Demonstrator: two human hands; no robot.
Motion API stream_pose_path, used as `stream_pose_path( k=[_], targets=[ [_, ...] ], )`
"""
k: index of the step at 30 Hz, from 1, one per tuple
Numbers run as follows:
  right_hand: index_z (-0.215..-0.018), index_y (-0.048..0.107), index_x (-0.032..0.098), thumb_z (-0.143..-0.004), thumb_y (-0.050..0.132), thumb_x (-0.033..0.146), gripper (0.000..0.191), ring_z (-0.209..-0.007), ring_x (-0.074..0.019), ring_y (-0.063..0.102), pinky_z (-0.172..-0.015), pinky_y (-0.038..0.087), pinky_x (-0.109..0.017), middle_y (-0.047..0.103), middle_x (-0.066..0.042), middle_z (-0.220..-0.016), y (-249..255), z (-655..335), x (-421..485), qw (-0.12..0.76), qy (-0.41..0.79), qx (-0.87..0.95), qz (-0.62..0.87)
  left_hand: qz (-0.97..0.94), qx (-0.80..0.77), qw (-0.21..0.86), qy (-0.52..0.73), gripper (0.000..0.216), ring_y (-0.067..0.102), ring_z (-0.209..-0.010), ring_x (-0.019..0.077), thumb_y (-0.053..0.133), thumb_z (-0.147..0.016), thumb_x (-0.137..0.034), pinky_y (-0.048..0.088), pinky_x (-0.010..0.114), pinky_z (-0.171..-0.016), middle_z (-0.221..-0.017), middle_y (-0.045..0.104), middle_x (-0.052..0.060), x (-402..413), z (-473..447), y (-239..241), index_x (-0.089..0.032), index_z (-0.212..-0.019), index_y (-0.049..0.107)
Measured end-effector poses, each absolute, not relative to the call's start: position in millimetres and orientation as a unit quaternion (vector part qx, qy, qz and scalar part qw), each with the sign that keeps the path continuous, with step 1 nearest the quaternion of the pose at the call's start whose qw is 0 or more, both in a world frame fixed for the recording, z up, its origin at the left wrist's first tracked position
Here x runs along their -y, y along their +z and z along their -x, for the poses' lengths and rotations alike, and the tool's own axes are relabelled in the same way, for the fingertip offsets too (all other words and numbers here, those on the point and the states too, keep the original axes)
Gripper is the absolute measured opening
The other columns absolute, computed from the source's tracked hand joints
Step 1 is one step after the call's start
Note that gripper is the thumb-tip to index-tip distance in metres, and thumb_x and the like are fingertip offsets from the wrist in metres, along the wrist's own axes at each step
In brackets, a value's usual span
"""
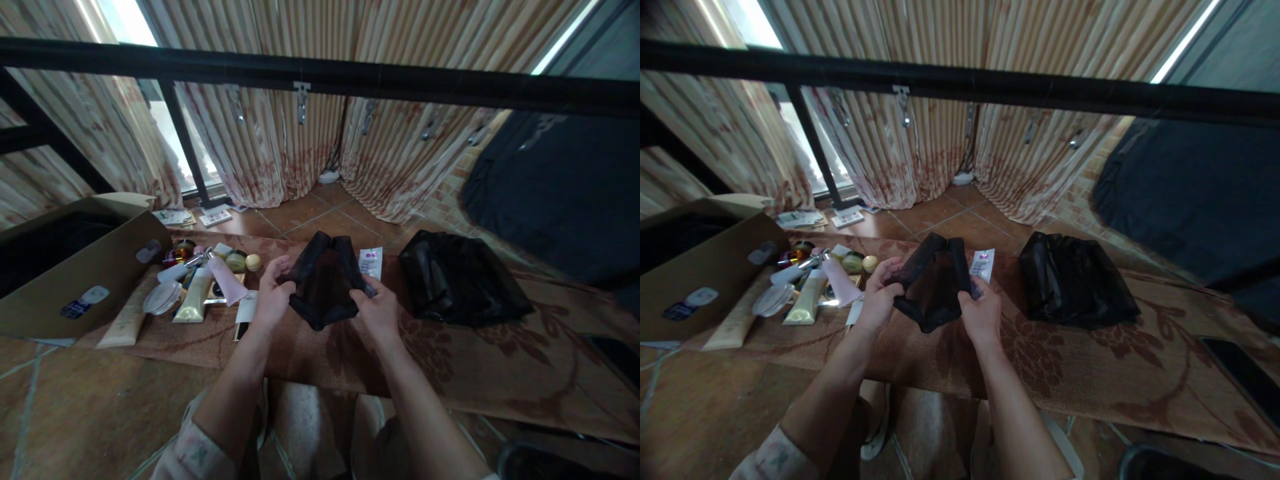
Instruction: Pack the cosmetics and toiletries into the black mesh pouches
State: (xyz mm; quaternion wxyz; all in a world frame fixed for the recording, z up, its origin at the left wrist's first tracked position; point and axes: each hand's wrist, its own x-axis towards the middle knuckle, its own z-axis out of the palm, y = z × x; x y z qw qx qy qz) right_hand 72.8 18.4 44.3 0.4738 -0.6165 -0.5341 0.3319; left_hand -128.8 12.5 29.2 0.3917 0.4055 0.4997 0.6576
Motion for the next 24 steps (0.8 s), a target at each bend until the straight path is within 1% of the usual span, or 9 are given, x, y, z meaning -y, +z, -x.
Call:
stream_pose_path(
  k=[3, 6, 11, 15, 19, 24],
  targets=[
    [-0.103, 0.073, 0.015, -0.066, 0.056, 0.026, 0.041, -0.063, -0.0175, 0.065, -0.056, 0.048, -0.024, 0.071, 0.0, -0.07, 46, -74, -18, 0.481, 0.332, 0.531, 0.613, -0.428, -0.483, 0.39, 0.657, 0.062, 0.059, -0.098, 0.0202, 0.054, -0.051, -0.008, 0.046, 0.03, -0.079, -0.111, 0.063, 0.005, -9, 127, 34, -0.021, -0.111, 0.058],
    [-0.103, 0.072, 0.016, -0.067, 0.056, 0.026, 0.041, -0.063, -0.0179, 0.065, -0.055, 0.048, -0.024, 0.071, 0.0, -0.071, 43, -74, -19, 0.479, 0.345, 0.535, 0.604, -0.443, -0.481, 0.401, 0.642, 0.062, 0.059, -0.099, 0.0205, 0.056, -0.052, -0.008, 0.047, 0.031, -0.08, -0.117, 0.061, 0.005, -7, 124, 38, -0.022, -0.113, 0.058],
    [-0.105, 0.072, 0.016, -0.067, 0.06, 0.03, 0.042, -0.066, -0.0201, 0.067, -0.057, 0.05, -0.026, 0.073, -0.001, -0.075, 37, -74, -21, 0.475, 0.367, 0.53, 0.599, -0.46, -0.487, 0.411, 0.619, 0.056, 0.059, -0.1, 0.021, 0.06, -0.058, -0.012, 0.046, 0.033, -0.085, -0.117, 0.063, 0.005, -6, 115, 40, -0.021, -0.113, 0.06],
    [-0.102, 0.073, 0.016, -0.068, 0.062, 0.034, 0.039, -0.071, -0.0212, 0.068, -0.063, 0.052, -0.029, 0.074, -0.003, -0.08, 36, -74, -21, 0.476, 0.371, 0.534, 0.592, -0.451, -0.474, 0.429, 0.623, 0.045, 0.06, -0.097, 0.0199, 0.064, -0.063, -0.017, 0.045, 0.032, -0.086, -0.108, 0.067, 0.003, -8, 109, 39, -0.021, -0.108, 0.064],
    [-0.102, 0.073, 0.017, -0.069, 0.064, 0.037, 0.039, -0.075, -0.022, 0.069, -0.069, 0.053, -0.031, 0.075, -0.004, -0.084, 36, -74, -21, 0.48, 0.381, 0.533, 0.583, -0.439, -0.48, 0.441, 0.618, 0.034, 0.062, -0.089, 0.019, 0.065, -0.066, -0.022, 0.045, 0.032, -0.085, -0.096, 0.07, 0.002, -9, 107, 37, -0.019, -0.1, 0.068],
    [-0.101, 0.073, 0.017, -0.071, 0.064, 0.038, 0.038, -0.076, -0.0225, 0.07, -0.07, 0.053, -0.032, 0.075, -0.004, -0.085, 39, -72, -19, 0.478, 0.376, 0.535, 0.586, -0.406, -0.501, 0.442, 0.623, 0.027, 0.061, -0.08, 0.0166, 0.067, -0.066, -0.026, 0.046, 0.029, -0.077, -0.087, 0.069, 0.0, -10, 108, 37, -0.018, -0.093, 0.069]
  ],
)
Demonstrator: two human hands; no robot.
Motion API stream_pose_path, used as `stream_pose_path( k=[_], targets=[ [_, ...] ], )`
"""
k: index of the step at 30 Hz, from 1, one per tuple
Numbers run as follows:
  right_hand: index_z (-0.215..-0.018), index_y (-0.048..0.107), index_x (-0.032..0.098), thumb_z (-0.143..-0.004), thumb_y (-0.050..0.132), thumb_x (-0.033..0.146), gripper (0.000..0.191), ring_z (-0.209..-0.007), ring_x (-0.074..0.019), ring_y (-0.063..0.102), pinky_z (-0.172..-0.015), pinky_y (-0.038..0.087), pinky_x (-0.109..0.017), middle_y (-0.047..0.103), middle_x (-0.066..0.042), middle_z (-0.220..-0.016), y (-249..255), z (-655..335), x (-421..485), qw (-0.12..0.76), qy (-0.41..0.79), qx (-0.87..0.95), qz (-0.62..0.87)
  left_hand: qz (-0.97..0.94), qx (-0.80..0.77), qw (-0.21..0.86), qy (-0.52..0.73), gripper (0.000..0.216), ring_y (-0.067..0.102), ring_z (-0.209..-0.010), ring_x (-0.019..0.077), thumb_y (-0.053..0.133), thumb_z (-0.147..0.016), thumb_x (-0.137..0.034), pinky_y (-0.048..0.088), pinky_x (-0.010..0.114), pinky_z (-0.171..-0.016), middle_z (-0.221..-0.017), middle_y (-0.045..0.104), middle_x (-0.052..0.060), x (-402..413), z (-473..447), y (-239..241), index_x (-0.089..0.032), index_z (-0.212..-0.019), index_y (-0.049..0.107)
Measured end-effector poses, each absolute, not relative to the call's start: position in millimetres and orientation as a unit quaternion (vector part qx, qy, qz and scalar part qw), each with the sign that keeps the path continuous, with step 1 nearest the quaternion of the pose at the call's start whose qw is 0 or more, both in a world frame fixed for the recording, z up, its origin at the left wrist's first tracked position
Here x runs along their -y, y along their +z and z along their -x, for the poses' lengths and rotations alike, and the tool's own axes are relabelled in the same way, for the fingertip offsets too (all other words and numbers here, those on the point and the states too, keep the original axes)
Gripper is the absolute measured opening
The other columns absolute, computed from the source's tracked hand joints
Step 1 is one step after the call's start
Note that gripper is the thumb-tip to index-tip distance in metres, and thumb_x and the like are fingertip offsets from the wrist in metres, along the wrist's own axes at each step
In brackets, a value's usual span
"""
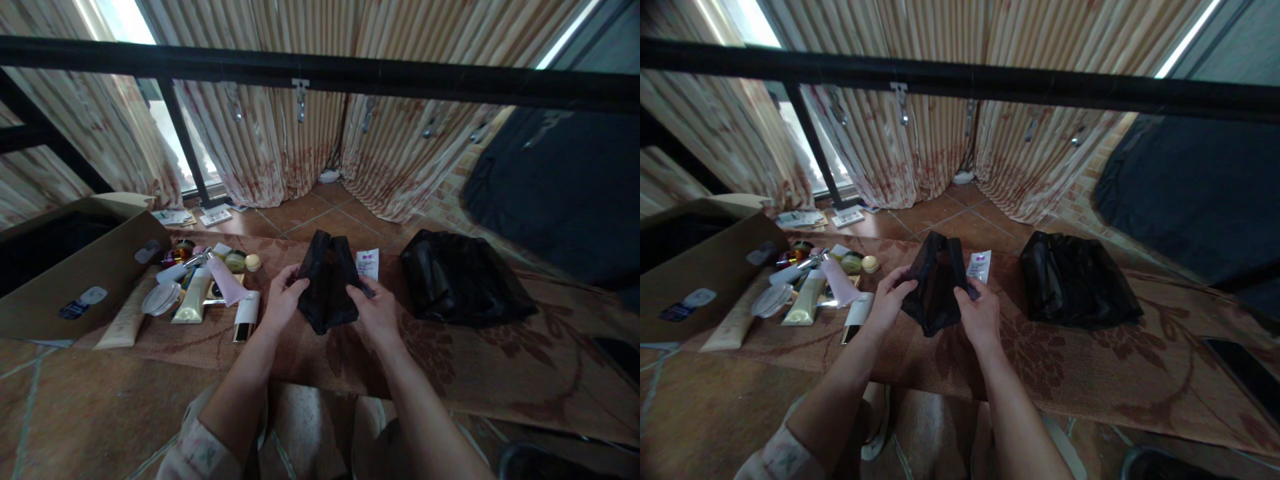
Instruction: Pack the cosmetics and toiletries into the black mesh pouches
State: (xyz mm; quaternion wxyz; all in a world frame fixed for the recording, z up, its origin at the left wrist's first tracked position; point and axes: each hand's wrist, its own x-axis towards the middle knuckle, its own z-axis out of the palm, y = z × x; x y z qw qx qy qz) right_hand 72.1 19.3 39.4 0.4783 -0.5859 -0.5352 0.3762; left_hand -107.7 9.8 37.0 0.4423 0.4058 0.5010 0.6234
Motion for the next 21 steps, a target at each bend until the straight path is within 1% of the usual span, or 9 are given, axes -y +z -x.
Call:
stream_pose_path(
  k=[4, 7, 13, 16, 21],
  targets=[
    [-0.1, 0.073, 0.016, -0.072, 0.064, 0.039, 0.037, -0.077, -0.0227, 0.069, -0.071, 0.053, -0.032, 0.075, -0.005, -0.085, 42, -71, -18, 0.478, 0.371, 0.537, 0.588, -0.378, -0.503, 0.456, 0.63, 0.026, 0.06, -0.072, 0.0147, 0.07, -0.067, -0.029, 0.047, 0.027, -0.069, -0.079, 0.068, 0.0, -10, 108, 37, -0.017, -0.09, 0.069],
    [-0.1, 0.073, 0.015, -0.072, 0.064, 0.039, 0.039, -0.076, -0.023, 0.069, -0.07, 0.053, -0.032, 0.075, -0.005, -0.083, 44, -71, -17, 0.477, 0.376, 0.533, 0.589, -0.379, -0.498, 0.452, 0.635, 0.026, 0.06, -0.07, 0.0139, 0.068, -0.066, -0.025, 0.046, 0.026, -0.068, -0.077, 0.068, 0.0, -10, 109, 36, -0.017, -0.091, 0.068],
    [-0.099, 0.074, 0.014, -0.071, 0.064, 0.039, 0.039, -0.077, -0.0237, 0.069, -0.071, 0.053, -0.033, 0.075, -0.006, -0.083, 45, -70, -16, 0.484, 0.376, 0.536, 0.58, -0.402, -0.499, 0.431, 0.635, 0.034, 0.06, -0.074, 0.0143, 0.06, -0.058, -0.011, 0.045, 0.026, -0.069, -0.082, 0.068, 0.0, -13, 114, 32, -0.017, -0.091, 0.067],
    [-0.1, 0.073, 0.014, -0.071, 0.064, 0.039, 0.039, -0.079, -0.0235, 0.069, -0.073, 0.053, -0.033, 0.075, -0.006, -0.085, 43, -70, -17, 0.486, 0.385, 0.534, 0.575, -0.408, -0.495, 0.432, 0.634, 0.04, 0.06, -0.076, 0.0151, 0.056, -0.057, -0.01, 0.044, 0.026, -0.068, -0.085, 0.068, 0.001, -15, 116, 30, -0.018, -0.094, 0.067],
    [-0.103, 0.073, 0.016, -0.072, 0.065, 0.04, 0.04, -0.076, -0.0221, 0.069, -0.071, 0.053, -0.032, 0.075, -0.005, -0.089, 37, -70, -19, 0.486, 0.385, 0.529, 0.579, -0.411, -0.497, 0.441, 0.624, 0.043, 0.06, -0.079, 0.0165, 0.053, -0.057, -0.011, 0.045, 0.027, -0.072, -0.087, 0.069, 0.001, -17, 116, 27, -0.017, -0.098, 0.067]
  ],
)
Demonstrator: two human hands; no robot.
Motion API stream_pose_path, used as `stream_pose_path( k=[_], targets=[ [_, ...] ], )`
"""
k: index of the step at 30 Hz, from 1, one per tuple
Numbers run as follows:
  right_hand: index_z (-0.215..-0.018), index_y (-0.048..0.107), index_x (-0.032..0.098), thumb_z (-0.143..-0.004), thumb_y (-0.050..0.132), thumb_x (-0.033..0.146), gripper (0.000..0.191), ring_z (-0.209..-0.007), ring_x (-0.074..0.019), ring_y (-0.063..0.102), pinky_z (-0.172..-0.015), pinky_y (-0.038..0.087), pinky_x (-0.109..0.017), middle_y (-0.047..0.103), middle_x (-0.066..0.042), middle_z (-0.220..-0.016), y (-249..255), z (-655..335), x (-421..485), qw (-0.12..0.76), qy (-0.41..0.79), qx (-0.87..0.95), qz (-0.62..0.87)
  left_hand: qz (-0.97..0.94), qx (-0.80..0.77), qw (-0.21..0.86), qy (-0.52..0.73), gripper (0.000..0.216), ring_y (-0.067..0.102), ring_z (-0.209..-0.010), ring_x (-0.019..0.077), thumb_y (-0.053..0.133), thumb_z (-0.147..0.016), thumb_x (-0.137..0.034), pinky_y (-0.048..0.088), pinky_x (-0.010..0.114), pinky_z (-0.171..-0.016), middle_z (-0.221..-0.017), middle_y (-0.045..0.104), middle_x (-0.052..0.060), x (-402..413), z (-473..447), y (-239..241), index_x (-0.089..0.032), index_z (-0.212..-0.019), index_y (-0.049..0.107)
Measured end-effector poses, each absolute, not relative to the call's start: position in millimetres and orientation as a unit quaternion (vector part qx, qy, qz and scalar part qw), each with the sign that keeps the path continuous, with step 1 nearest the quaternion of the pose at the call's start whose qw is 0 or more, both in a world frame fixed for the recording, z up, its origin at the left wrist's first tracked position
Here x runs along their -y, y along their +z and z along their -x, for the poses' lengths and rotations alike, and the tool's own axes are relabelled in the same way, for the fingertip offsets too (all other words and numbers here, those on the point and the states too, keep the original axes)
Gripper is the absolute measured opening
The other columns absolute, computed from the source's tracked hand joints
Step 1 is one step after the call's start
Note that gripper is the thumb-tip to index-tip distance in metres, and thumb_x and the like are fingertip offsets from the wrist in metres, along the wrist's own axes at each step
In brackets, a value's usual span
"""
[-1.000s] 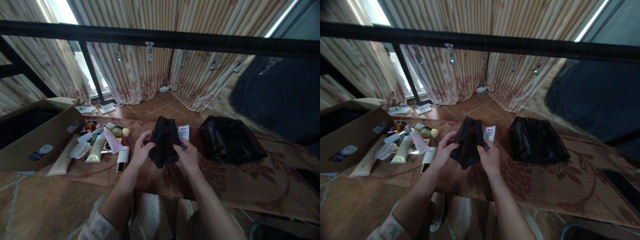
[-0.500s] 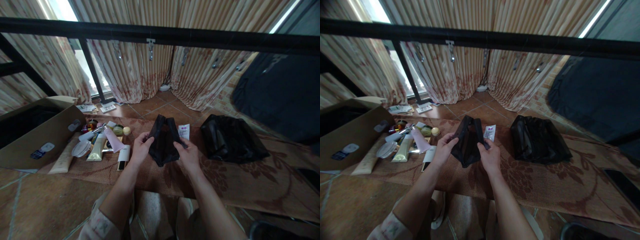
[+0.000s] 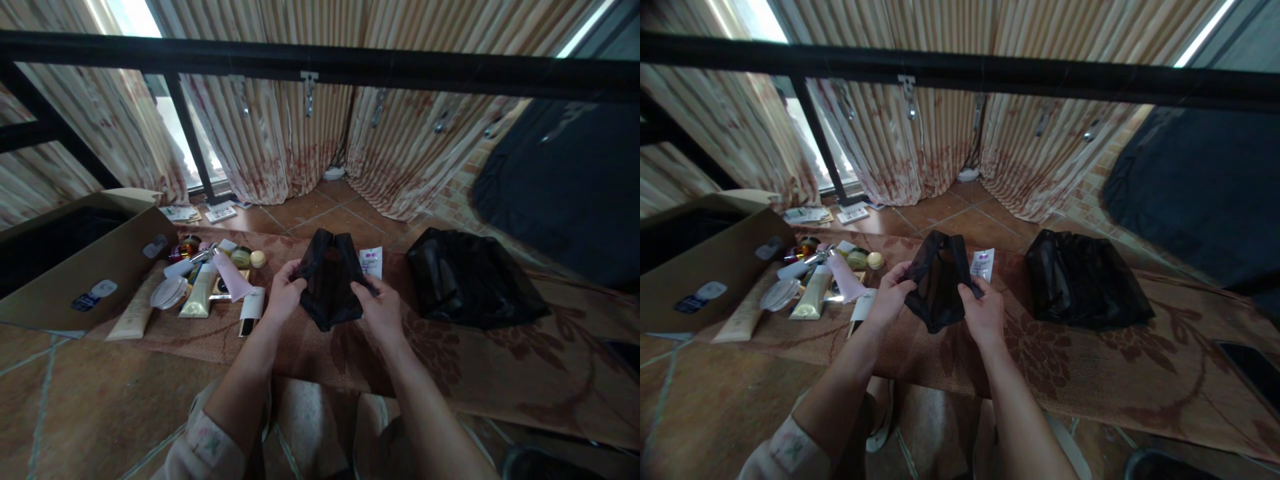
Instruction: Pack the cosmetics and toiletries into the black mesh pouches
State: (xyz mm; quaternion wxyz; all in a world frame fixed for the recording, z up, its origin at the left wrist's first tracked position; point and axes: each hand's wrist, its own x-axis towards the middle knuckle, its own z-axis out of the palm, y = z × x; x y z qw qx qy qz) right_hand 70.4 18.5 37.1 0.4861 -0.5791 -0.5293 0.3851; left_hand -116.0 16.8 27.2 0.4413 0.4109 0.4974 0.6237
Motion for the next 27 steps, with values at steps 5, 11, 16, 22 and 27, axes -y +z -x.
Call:
stream_pose_path(
  k=[5, 11, 16, 22, 27],
  targets=[
    [-0.1, 0.074, 0.015, -0.071, 0.065, 0.04, 0.039, -0.073, -0.0213, 0.068, -0.07, 0.053, -0.031, 0.075, -0.004, -0.084, 37.6, -70.1, -18.2, 0.494, 0.399, 0.521, 0.571, -0.396, -0.509, 0.45, 0.617, 0.042, 0.059, -0.079, 0.0161, 0.053, -0.057, -0.013, 0.044, 0.026, -0.072, -0.085, 0.068, 0.0, -16.2, 114.7, 28.1, -0.016, -0.097, 0.067],
    [-0.098, 0.074, 0.015, -0.071, 0.065, 0.04, 0.038, -0.067, -0.0197, 0.066, -0.066, 0.051, -0.029, 0.074, -0.003, -0.078, 39.9, -69.7, -17.1, 0.489, 0.393, 0.525, 0.576, -0.375, -0.527, 0.467, 0.602, 0.032, 0.054, -0.068, 0.0137, 0.057, -0.059, -0.018, 0.04, 0.024, -0.063, -0.074, 0.065, -0.002, -14.3, 113.7, 28.1, -0.016, -0.09, 0.067],
    [-0.098, 0.074, 0.015, -0.07, 0.066, 0.041, 0.039, -0.066, -0.0194, 0.066, -0.065, 0.051, -0.03, 0.073, -0.002, -0.076, 38.5, -69.5, -17.6, 0.489, 0.39, 0.521, 0.58, -0.373, -0.526, 0.484, 0.591, 0.026, 0.054, -0.067, 0.0136, 0.06, -0.061, -0.022, 0.039, 0.023, -0.061, -0.072, 0.064, -0.002, -14.6, 113.5, 26.2, -0.016, -0.085, 0.067],
    [-0.097, 0.074, 0.016, -0.071, 0.065, 0.04, 0.037, -0.069, -0.0196, 0.066, -0.068, 0.052, -0.03, 0.074, -0.003, -0.079, 40.7, -69.1, -17.0, 0.487, 0.39, 0.526, 0.578, -0.361, -0.52, 0.501, 0.591, 0.027, 0.056, -0.069, 0.0144, 0.063, -0.061, -0.025, 0.04, 0.024, -0.063, -0.073, 0.065, -0.001, -14.8, 111.8, 24.5, -0.016, -0.085, 0.068],
    [-0.098, 0.074, 0.015, -0.072, 0.064, 0.039, 0.036, -0.069, -0.0193, 0.066, -0.067, 0.052, -0.029, 0.074, -0.003, -0.079, 42.3, -68.5, -16.3, 0.488, 0.395, 0.528, 0.572, -0.35, -0.515, 0.509, 0.594, 0.026, 0.057, -0.069, 0.0144, 0.065, -0.061, -0.025, 0.042, 0.024, -0.065, -0.072, 0.065, -0.001, -14.1, 111.0, 25.2, -0.015, -0.085, 0.068]
  ],
)
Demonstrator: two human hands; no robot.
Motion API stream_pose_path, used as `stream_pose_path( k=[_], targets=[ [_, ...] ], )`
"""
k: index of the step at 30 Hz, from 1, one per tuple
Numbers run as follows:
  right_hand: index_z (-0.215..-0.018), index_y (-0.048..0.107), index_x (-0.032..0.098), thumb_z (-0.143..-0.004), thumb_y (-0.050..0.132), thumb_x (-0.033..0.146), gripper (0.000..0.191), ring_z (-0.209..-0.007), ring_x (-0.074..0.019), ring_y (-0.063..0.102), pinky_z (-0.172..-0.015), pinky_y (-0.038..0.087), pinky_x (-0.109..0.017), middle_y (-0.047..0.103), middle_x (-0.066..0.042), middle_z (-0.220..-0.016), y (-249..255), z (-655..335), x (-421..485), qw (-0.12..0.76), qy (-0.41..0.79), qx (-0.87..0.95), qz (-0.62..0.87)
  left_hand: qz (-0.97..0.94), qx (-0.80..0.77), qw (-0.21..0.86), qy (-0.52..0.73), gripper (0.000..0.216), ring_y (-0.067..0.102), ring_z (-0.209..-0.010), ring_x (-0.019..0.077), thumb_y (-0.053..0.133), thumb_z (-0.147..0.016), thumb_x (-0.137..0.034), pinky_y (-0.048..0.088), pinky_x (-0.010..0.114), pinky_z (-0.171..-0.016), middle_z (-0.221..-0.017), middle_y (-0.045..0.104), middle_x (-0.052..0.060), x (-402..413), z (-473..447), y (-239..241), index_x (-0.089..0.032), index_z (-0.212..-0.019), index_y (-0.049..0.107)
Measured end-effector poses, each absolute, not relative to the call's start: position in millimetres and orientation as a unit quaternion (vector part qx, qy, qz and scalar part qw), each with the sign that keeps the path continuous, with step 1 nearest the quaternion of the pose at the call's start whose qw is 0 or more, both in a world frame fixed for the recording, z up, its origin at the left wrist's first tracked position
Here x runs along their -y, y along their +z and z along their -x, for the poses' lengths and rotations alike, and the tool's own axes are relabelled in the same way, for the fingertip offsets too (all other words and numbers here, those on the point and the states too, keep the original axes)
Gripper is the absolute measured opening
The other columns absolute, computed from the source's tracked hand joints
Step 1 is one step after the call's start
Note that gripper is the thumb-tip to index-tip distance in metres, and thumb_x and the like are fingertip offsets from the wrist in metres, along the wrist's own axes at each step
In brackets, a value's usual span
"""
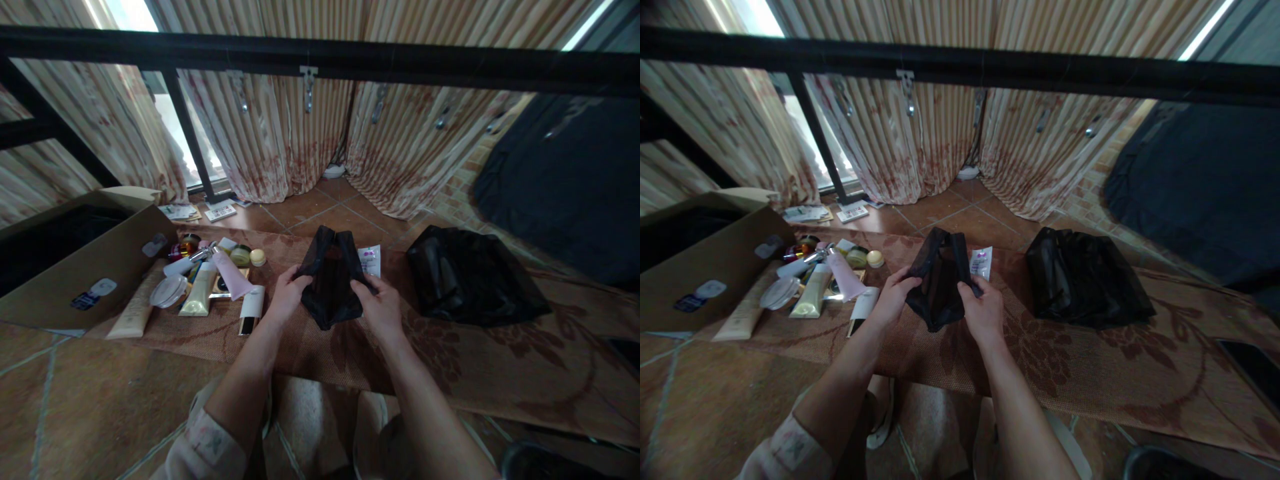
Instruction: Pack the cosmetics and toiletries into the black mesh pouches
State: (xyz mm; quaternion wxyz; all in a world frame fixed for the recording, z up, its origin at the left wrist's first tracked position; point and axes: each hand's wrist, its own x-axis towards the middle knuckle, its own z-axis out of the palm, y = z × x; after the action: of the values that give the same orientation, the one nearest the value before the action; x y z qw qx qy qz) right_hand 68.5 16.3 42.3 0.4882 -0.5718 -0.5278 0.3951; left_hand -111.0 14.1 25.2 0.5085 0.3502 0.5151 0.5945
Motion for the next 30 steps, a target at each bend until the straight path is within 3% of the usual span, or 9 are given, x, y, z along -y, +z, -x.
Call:
stream_pose_path(
  k=[12, 19, 23, 30],
  targets=[
    [-0.101, 0.072, 0.017, -0.07, 0.066, 0.041, 0.04, -0.07, -0.0208, 0.066, -0.067, 0.052, -0.032, 0.073, -0.005, -0.081, 38, -72, -18, 0.486, 0.339, 0.542, 0.596, -0.36, -0.511, 0.473, 0.62, 0.025, 0.058, -0.073, 0.0147, 0.069, -0.063, -0.026, 0.043, 0.026, -0.071, -0.077, 0.066, -0.001, -13, 108, 28, -0.017, -0.086, 0.069],
    [-0.124, 0.06, 0.017, -0.071, 0.066, 0.034, 0.055, -0.107, -0.0287, 0.058, -0.093, 0.047, -0.043, 0.057, -0.014, -0.118, 53, -71, -10, 0.515, 0.101, 0.579, 0.624, -0.459, -0.458, 0.405, 0.645, 0.049, 0.06, -0.092, 0.0174, 0.063, -0.063, -0.012, 0.045, 0.029, -0.083, -0.103, 0.066, 0.003, -10, 105, 33, -0.02, -0.111, 0.062],
    [-0.138, 0.044, 0.02, -0.076, 0.064, 0.03, 0.066, -0.122, -0.0315, 0.049, -0.1, 0.041, -0.047, 0.046, -0.015, -0.13, 62, -67, -2, 0.511, 0.044, 0.618, 0.595, -0.528, -0.438, 0.389, 0.615, 0.062, 0.058, -0.097, 0.018, 0.056, -0.065, -0.007, 0.045, 0.03, -0.085, -0.114, 0.061, 0.004, -3, 100, 39, -0.025, -0.125, 0.058],
    [-0.139, 0.042, 0.023, -0.084, 0.056, 0.031, 0.058, -0.13, -0.0316, 0.042, -0.104, 0.039, -0.048, 0.044, -0.014, -0.135, 69, -63, 9, 0.51, 0.015, 0.663, 0.547, -0.586, -0.468, 0.34, 0.568, 0.048, 0.054, -0.091, 0.0173, 0.05, -0.067, -0.007, 0.042, 0.031, -0.085, -0.092, 0.059, 0.002, 2, 99, 47, -0.025, -0.106, 0.071]
  ],
)
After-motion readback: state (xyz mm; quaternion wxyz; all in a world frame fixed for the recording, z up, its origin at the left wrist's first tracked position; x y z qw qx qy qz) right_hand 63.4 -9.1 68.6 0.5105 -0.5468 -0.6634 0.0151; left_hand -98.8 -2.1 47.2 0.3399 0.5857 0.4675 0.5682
